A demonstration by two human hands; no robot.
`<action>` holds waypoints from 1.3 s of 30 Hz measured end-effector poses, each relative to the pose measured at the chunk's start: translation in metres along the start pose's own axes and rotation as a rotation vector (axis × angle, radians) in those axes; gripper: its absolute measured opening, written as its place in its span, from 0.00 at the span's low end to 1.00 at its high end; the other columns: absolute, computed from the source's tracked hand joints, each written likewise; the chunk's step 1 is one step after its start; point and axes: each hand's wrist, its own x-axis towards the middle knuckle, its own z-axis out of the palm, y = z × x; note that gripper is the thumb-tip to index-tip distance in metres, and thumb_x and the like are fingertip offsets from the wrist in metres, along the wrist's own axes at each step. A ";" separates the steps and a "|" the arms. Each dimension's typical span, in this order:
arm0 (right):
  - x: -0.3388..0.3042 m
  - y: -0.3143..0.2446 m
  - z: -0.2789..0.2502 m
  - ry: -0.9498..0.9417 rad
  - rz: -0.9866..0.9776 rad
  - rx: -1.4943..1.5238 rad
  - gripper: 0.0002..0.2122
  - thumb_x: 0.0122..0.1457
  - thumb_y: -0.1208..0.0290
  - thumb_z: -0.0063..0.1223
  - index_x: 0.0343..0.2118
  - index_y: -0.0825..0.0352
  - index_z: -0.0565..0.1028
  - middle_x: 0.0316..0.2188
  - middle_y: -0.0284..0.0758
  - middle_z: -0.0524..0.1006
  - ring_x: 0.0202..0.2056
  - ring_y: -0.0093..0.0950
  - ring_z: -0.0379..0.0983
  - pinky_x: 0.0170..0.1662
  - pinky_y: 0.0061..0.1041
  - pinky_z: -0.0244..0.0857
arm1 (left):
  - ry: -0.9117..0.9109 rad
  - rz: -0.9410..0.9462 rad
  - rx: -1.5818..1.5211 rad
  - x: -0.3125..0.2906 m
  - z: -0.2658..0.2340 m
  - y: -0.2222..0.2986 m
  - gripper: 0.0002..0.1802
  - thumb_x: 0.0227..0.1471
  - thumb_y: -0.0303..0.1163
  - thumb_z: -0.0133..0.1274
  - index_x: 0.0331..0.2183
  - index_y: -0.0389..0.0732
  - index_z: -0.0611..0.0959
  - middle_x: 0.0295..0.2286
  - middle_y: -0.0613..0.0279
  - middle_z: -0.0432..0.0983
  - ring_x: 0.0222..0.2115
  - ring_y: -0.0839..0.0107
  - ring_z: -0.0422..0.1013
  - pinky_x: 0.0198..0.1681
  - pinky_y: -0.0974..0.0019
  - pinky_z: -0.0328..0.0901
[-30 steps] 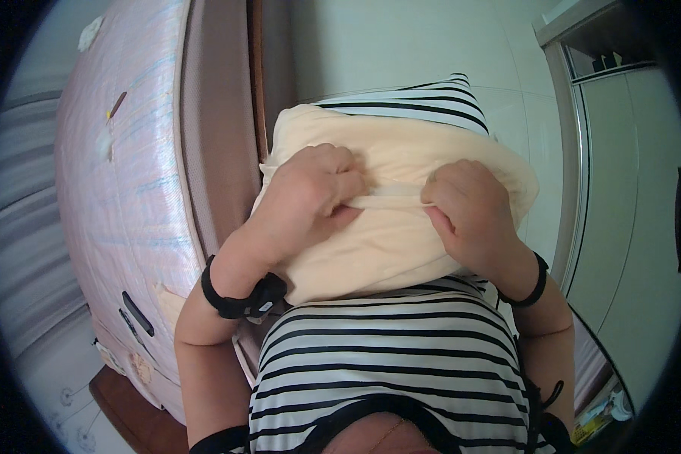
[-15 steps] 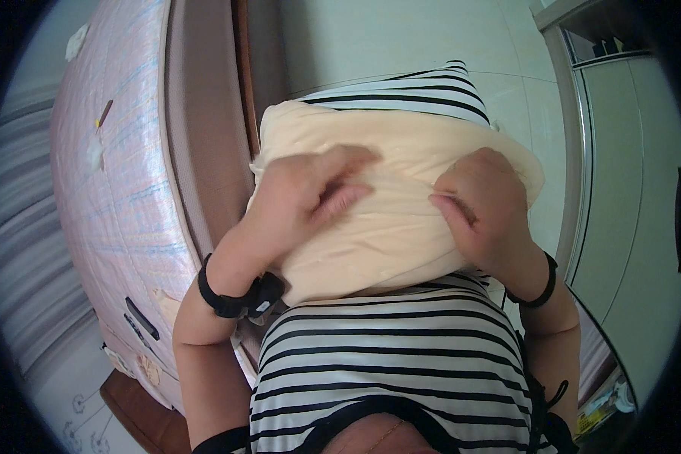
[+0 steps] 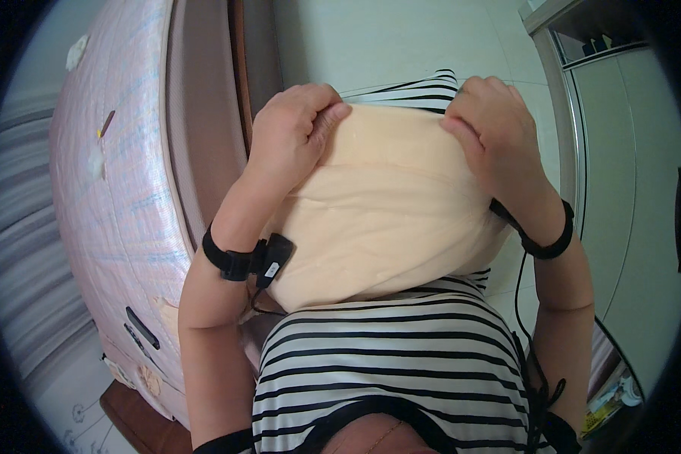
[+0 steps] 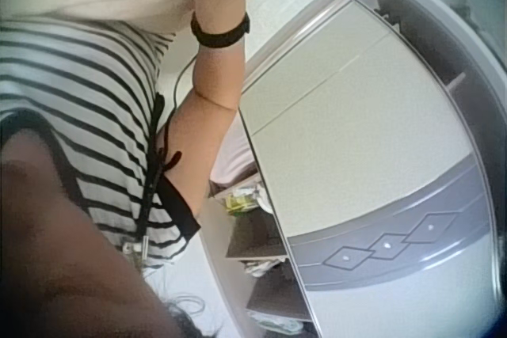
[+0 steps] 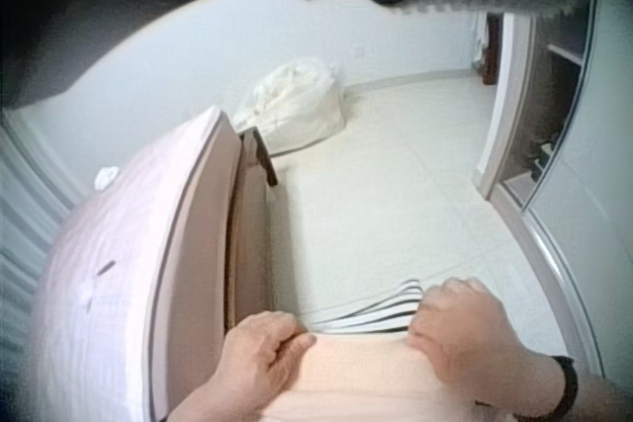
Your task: The person adds stuffing to a cushion through an opening, سپس closes the seam using a needle and thread with both hands.
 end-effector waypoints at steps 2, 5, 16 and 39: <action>0.006 0.005 0.002 0.032 0.023 -0.022 0.05 0.53 0.71 0.63 0.30 0.64 0.78 0.30 0.33 0.73 0.37 0.35 0.70 0.42 0.35 0.62 | 0.017 -0.025 0.011 0.001 0.003 -0.004 0.09 0.57 0.33 0.59 0.33 0.37 0.82 0.29 0.53 0.77 0.33 0.53 0.74 0.36 0.56 0.68; 0.008 0.003 0.002 -0.026 0.067 0.054 0.05 0.54 0.70 0.63 0.31 0.64 0.78 0.31 0.34 0.74 0.37 0.37 0.71 0.43 0.36 0.63 | 0.058 0.076 0.076 0.002 0.004 -0.008 0.07 0.55 0.32 0.60 0.35 0.39 0.83 0.31 0.55 0.78 0.34 0.54 0.74 0.36 0.55 0.68; -0.003 -0.003 -0.009 -0.273 -0.316 0.068 0.18 0.59 0.74 0.49 0.52 0.68 0.76 0.55 0.40 0.76 0.60 0.43 0.69 0.66 0.42 0.59 | -0.441 0.436 0.195 -0.050 0.010 0.034 0.45 0.58 0.60 0.48 0.66 0.39 0.66 0.66 0.47 0.58 0.66 0.49 0.56 0.70 0.46 0.47; -0.031 -0.056 -0.002 -0.136 0.016 0.258 0.05 0.48 0.74 0.59 0.26 0.63 0.73 0.28 0.35 0.69 0.33 0.37 0.68 0.38 0.37 0.61 | -0.129 0.183 -0.051 -0.057 -0.009 0.040 0.14 0.37 0.25 0.68 0.26 0.43 0.77 0.28 0.62 0.75 0.30 0.56 0.72 0.34 0.57 0.66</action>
